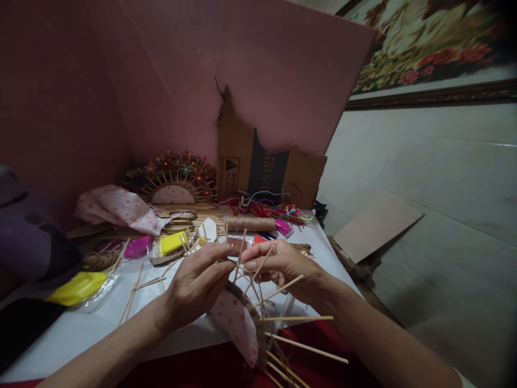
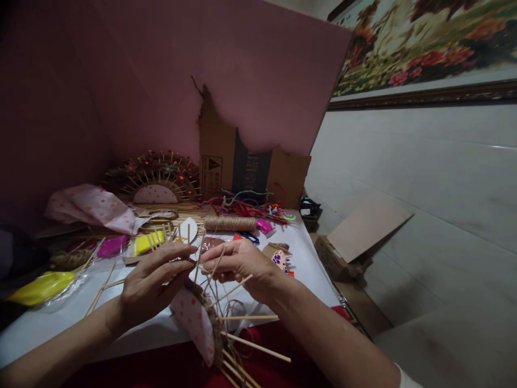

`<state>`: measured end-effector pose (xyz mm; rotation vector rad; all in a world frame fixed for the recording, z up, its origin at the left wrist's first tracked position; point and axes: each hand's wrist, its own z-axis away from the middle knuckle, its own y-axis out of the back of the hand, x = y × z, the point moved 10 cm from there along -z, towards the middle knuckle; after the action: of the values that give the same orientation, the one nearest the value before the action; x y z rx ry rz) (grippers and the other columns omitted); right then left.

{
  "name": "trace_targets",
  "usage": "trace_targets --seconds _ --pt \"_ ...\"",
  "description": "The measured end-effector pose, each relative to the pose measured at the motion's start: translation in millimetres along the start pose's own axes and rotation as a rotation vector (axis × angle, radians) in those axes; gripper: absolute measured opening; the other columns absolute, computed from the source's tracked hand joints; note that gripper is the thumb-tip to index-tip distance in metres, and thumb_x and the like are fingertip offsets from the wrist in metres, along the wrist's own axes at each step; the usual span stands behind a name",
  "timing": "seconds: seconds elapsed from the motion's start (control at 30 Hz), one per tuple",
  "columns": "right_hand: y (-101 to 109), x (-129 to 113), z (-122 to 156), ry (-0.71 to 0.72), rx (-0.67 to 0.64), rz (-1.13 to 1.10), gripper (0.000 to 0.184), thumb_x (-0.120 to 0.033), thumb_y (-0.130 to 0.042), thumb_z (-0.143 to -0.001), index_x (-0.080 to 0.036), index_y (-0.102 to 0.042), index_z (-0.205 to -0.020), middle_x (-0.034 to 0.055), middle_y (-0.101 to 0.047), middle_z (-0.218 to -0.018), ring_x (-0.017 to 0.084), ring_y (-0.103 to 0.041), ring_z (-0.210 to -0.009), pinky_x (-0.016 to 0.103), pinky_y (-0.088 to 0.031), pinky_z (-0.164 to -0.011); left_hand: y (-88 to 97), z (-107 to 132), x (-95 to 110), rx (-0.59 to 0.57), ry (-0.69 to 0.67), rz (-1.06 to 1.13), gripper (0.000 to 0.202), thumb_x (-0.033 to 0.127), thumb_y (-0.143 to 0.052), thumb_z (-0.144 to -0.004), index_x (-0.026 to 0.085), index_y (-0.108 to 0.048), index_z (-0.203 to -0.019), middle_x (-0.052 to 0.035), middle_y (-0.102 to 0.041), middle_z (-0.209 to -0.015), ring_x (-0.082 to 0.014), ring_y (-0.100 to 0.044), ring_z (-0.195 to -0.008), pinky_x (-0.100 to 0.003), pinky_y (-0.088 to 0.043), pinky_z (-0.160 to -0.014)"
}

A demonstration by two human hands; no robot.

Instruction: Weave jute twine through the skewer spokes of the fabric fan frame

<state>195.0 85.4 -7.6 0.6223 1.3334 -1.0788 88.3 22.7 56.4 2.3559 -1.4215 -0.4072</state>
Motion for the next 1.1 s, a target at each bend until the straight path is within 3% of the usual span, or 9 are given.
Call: trace_targets --seconds 0.4,0.83,1.1 --pt "4.0 1.2 2.1 -0.011 0.051 -0.021 0.017 -0.021 -0.077 -0.056 -0.014 -0.070 -0.070 -0.0010 -0.058 -0.059 0.008 -0.045 -0.054 0.025 -0.033 -0.057 0.2 0.0 2.2 0.001 -0.023 -0.003 0.017 0.002 -0.057 -0.075 0.015 -0.059 -0.086 -0.0110 -0.066 -0.094 -0.0182 -0.061 -0.091 -0.034 -0.052 -0.080" --pt "0.7 0.0 -0.5 0.040 -0.011 0.038 0.017 -0.021 -0.077 -0.057 -0.015 -0.068 -0.071 -0.0025 -0.058 -0.060 0.008 -0.046 -0.056 0.024 -0.033 -0.058 -1.0 0.0 -0.7 -0.010 -0.003 0.017 0.017 0.003 -0.055 -0.077 0.015 -0.059 -0.088 -0.0105 -0.066 -0.095 -0.0179 -0.062 -0.090 -0.033 -0.052 -0.079" --pt "0.7 -0.2 -0.4 0.071 -0.029 0.030 0.013 -0.024 -0.072 -0.065 -0.014 -0.065 -0.070 0.0004 -0.062 -0.066 0.008 -0.045 -0.055 0.024 -0.032 -0.057 -3.3 0.2 0.6 -0.027 -0.007 0.035 0.021 0.001 -0.054 -0.076 0.014 -0.059 -0.091 -0.0116 -0.064 -0.097 -0.0179 -0.060 -0.091 -0.034 -0.051 -0.081"
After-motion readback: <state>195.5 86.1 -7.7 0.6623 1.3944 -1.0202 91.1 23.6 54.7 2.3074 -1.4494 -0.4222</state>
